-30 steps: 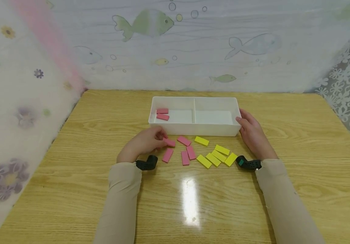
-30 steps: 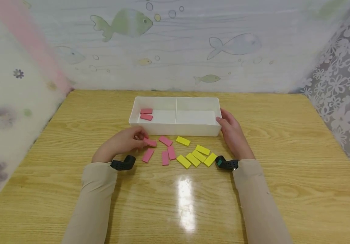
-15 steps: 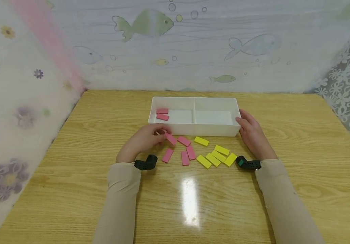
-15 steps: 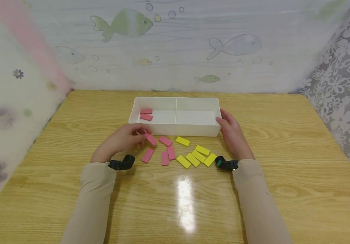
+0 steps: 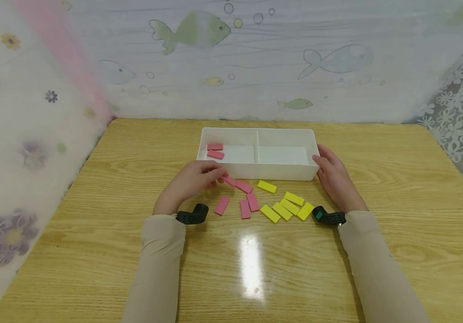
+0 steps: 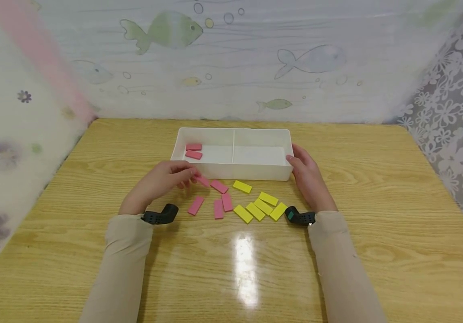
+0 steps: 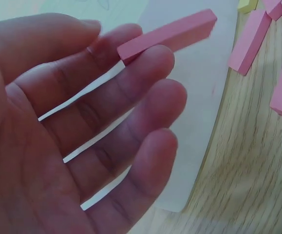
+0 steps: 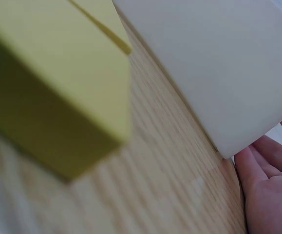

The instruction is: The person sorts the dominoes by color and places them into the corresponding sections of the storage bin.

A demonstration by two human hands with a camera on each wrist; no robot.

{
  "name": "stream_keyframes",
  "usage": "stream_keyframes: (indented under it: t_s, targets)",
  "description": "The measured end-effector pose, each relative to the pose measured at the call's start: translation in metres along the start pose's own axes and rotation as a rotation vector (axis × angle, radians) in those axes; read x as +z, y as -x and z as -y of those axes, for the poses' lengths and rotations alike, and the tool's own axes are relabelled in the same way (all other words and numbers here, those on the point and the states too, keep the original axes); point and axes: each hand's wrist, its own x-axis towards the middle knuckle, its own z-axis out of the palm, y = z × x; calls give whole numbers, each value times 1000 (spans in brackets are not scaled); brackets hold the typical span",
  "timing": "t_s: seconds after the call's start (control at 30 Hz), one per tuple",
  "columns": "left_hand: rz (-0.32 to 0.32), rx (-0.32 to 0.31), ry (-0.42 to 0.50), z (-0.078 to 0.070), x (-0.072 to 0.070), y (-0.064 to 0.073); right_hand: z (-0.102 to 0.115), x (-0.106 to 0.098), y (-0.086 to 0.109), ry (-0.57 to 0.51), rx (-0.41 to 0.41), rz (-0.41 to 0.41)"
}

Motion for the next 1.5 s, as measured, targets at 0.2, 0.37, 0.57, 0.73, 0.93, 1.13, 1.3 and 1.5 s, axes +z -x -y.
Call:
stream_keyframes:
  t_s: [0.2, 0.37, 0.57, 0.73, 0.93, 1.13, 1.3, 1.5]
  targets:
    - [-38, 24, 59, -2, -2, 3, 0, 0, -1, -10, -4, -3]
    - [-84, 32, 163, -2, -3, 3, 0, 1, -1, -9, 2, -12]
    - [-132, 30, 238, -4, -4, 1, 1, 0, -1, -6, -1, -11]
    - [-144, -7, 251, -13, -5, 6, 1, 0, -1, 0, -2, -9]
    - [-163, -19, 255, -29, -7, 17, -1, 0, 0, 8, -1, -4]
    - [-194, -2, 277, -32, -9, 19, 1, 0, 0, 4, -9, -4]
    - [-201, 6, 291, -22, -8, 14, 1, 0, -1, 8, -7, -6]
    - [-218, -5, 269, -2, -5, 3, 0, 0, 1, 20, 3, -3]
